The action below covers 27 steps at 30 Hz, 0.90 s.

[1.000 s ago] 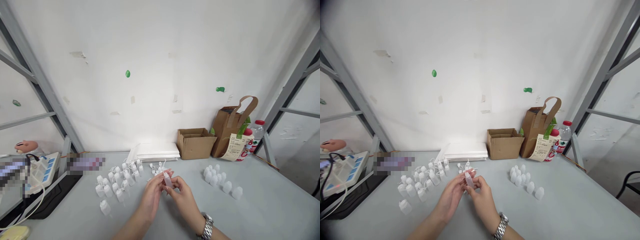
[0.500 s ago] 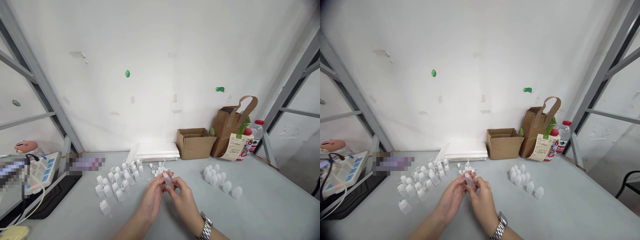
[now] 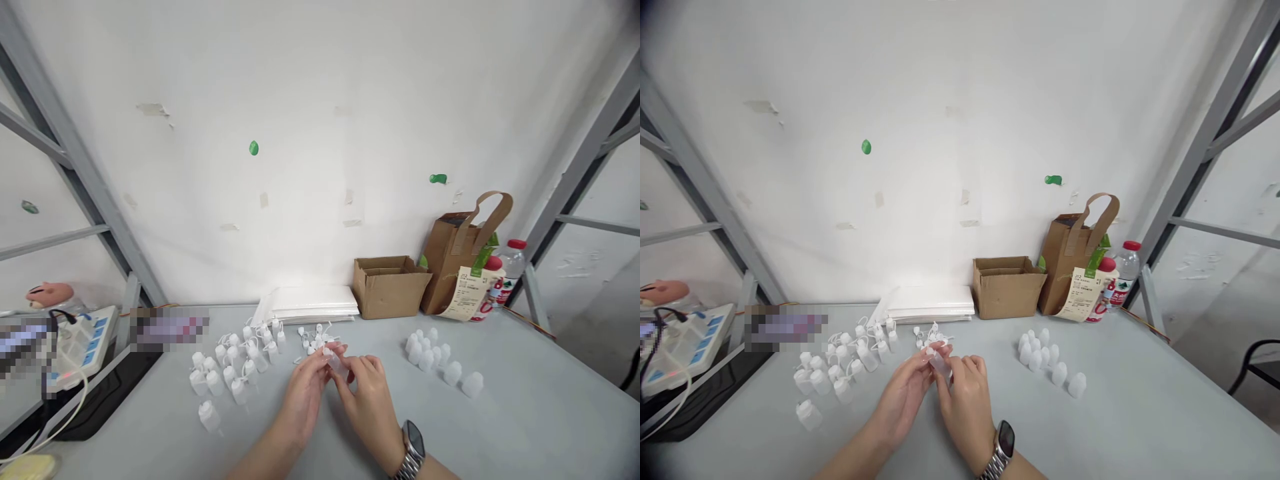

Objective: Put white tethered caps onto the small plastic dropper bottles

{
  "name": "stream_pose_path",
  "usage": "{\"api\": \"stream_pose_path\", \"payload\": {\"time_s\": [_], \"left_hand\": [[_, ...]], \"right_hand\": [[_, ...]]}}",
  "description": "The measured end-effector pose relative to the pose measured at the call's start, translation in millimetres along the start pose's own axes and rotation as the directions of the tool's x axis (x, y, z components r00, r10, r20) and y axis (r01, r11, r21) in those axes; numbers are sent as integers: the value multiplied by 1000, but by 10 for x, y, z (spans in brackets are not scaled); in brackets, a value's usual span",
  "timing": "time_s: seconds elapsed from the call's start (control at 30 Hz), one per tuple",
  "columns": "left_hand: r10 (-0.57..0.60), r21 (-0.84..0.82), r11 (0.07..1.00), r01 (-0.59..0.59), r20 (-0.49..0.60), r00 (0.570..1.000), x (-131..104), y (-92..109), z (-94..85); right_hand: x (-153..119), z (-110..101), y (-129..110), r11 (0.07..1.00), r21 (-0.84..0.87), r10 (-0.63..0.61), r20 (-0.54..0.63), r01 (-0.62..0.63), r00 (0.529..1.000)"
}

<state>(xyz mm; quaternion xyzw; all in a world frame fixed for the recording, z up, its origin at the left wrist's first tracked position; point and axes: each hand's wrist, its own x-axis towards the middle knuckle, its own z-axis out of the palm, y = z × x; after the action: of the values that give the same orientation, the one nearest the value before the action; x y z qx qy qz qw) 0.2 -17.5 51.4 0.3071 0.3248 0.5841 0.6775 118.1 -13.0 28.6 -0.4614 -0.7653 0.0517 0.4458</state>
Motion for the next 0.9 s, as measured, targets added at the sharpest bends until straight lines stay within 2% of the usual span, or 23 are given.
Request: {"api": "stream_pose_path", "payload": {"time_s": [0.1,0.2,0.3,0.4,0.5,0.67,0.77,0.9], "left_hand": [[-35,-34,999,36,6,999,17,-4,-6],[-75,-52,996,75,3,997,28,-14,-12],[-91,-75,993,91,9,996,26,-26,-15],[-80,-87,993,83,42,996,15,-25,-6],[-43,-74,996,46,46,998,-2,-14,13],[6,12,1000,-5,-26,1000,-24,-1,34],[32,38,999,-30,-46,998,-20,1,26],[13,11,1000,-13,-41,999,-11,-11,5]], "right_hand": [[2,5,-9,996,32,85,39,-87,996],[16,4,-29,969,108,210,116,-223,971],[33,-9,-43,946,162,253,167,-280,953],[38,-17,-33,971,125,187,130,-203,974],[28,-13,-12,997,32,67,37,-68,997],[18,0,-19,982,-133,-148,-85,136,985],[21,3,-36,963,-193,-210,-96,189,973],[22,-1,-50,956,-219,-219,-92,195,971]]}}
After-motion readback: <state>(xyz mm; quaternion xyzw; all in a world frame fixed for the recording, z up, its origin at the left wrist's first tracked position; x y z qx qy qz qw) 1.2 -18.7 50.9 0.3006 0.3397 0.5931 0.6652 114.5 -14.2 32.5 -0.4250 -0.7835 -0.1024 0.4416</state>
